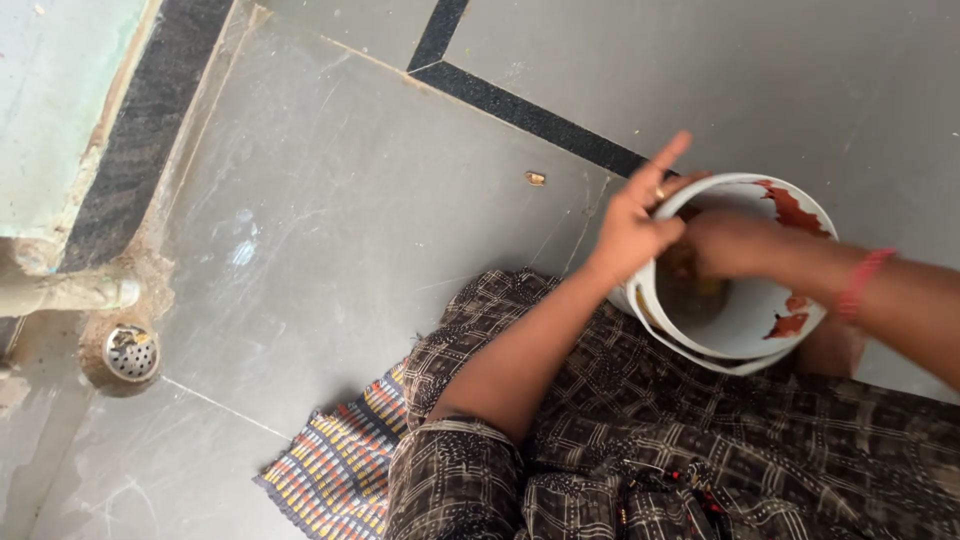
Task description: Scrubbing and mopping a stone floor using a cloth and bucket.
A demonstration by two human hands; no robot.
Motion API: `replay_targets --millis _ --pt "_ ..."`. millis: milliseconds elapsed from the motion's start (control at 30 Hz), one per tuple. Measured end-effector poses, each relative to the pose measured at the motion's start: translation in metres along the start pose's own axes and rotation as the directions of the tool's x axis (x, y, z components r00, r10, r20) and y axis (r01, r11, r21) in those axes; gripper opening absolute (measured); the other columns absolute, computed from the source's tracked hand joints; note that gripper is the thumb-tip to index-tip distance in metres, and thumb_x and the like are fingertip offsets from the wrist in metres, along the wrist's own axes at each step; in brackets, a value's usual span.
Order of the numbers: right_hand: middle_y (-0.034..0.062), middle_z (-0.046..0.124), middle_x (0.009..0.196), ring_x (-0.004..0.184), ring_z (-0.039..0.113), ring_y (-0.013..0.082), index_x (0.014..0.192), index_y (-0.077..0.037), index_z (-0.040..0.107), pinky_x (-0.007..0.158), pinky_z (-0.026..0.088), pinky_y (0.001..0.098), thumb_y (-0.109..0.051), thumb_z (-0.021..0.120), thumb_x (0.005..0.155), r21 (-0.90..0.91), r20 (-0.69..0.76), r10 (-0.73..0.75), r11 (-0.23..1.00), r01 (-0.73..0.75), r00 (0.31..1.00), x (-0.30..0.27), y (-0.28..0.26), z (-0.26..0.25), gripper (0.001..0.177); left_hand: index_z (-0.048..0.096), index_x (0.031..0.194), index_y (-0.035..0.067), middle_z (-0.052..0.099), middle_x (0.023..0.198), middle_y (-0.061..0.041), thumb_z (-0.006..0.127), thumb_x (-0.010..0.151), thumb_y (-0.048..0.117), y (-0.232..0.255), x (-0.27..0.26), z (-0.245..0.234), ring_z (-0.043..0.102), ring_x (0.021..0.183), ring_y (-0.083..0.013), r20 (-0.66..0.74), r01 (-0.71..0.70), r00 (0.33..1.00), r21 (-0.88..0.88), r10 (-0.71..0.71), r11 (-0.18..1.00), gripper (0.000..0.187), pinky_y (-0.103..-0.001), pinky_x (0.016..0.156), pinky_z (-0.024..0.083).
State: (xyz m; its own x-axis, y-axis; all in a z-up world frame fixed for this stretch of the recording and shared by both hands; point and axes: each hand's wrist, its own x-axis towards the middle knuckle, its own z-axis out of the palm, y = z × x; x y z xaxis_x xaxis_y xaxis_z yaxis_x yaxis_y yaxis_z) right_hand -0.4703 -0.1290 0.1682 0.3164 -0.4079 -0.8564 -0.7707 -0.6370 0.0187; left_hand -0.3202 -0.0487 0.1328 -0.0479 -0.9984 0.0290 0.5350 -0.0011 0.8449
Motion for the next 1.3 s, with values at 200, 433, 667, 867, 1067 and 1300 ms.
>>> replay_targets --millis 200,433,667,867,1067,1300 --pt "0.0001 0.076 0.107 0.09 0.077 0.0183 0.114 -0.021 0.079 0.083 0.06 0.0386 -0.039 0.072 0.088 0.185 -0.182 -0.088 0.975 0.122 0.979 -0.125 -0.019 -0.115 0.032 0.033 0.164 0.01 0.067 0.135 -0.024 0.051 0.073 -0.026 0.005 0.027 -0.032 0.069 0.117 -0.0197 -0.049 -0.07 0.997 -0.208 0.061 0.976 0.099 -0.023 0.089 0.056" --pt "-0.0061 0.071 0.104 0.084 0.072 0.0175 0.117 -0.026 0.071 0.078 0.058 0.038 -0.032 0.07 0.088 -0.051 -0.261 -0.153 0.988 0.145 0.953 -0.16 -0.052 -0.15 0.03 0.035 0.165 0.003 0.065 0.141 -0.025 0.044 0.073 -0.033 0.031 0.029 -0.045 0.064 0.129 -0.0258 -0.081 -0.167 0.985 -0.198 0.154 0.966 0.1 -0.026 0.1 0.053" --pt "0.0132 0.071 0.126 0.119 0.068 0.029 0.118 -0.01 0.072 0.103 0.054 0.0421 -0.021 0.069 0.089 -0.262 -0.173 -0.128 0.962 0.08 0.977 0.036 0.006 -0.033 0.032 0.038 0.162 0.007 0.049 0.158 -0.02 0.04 0.069 -0.032 0.055 0.017 -0.012 0.053 0.145 -0.0273 -0.055 -0.266 0.964 -0.15 0.26 0.952 0.101 -0.031 0.112 0.047" --pt "0.016 0.072 0.119 0.112 0.07 0.0289 0.118 -0.005 0.069 0.098 0.054 0.0431 -0.016 0.069 0.087 -0.035 -0.162 -0.094 0.995 0.089 0.982 0.112 0.039 0.022 0.033 0.055 0.144 0.013 0.054 0.152 -0.008 0.046 0.072 -0.027 0.064 -0.002 0.033 0.053 0.145 -0.0193 0.058 -0.407 0.912 0.245 0.406 0.88 0.083 -0.041 0.134 0.031" --pt "0.0188 0.072 0.112 0.105 0.071 0.0287 0.118 0.0 0.067 0.094 0.055 0.0441 -0.01 0.069 0.085 0.165 -0.144 -0.067 0.982 0.091 0.987 0.125 0.067 0.021 0.034 0.05 0.152 0.01 0.062 0.145 -0.005 0.041 0.076 -0.025 0.066 0.004 0.018 0.052 0.145 -0.0148 0.001 -0.3 0.95 0.284 0.313 0.911 0.085 -0.044 0.14 0.019" --pt "0.0056 0.069 0.076 0.066 0.067 0.0151 0.099 -0.013 0.058 0.059 0.053 0.0304 -0.036 0.066 0.09 0.083 -0.251 -0.223 0.964 0.251 0.942 -0.097 -0.01 -0.146 0.025 0.064 0.135 0.004 0.043 0.165 -0.009 0.042 0.071 -0.032 0.046 0.025 -0.026 0.041 0.156 -0.026 -0.074 -0.374 0.922 0.073 0.379 0.925 0.077 -0.042 0.134 0.034"
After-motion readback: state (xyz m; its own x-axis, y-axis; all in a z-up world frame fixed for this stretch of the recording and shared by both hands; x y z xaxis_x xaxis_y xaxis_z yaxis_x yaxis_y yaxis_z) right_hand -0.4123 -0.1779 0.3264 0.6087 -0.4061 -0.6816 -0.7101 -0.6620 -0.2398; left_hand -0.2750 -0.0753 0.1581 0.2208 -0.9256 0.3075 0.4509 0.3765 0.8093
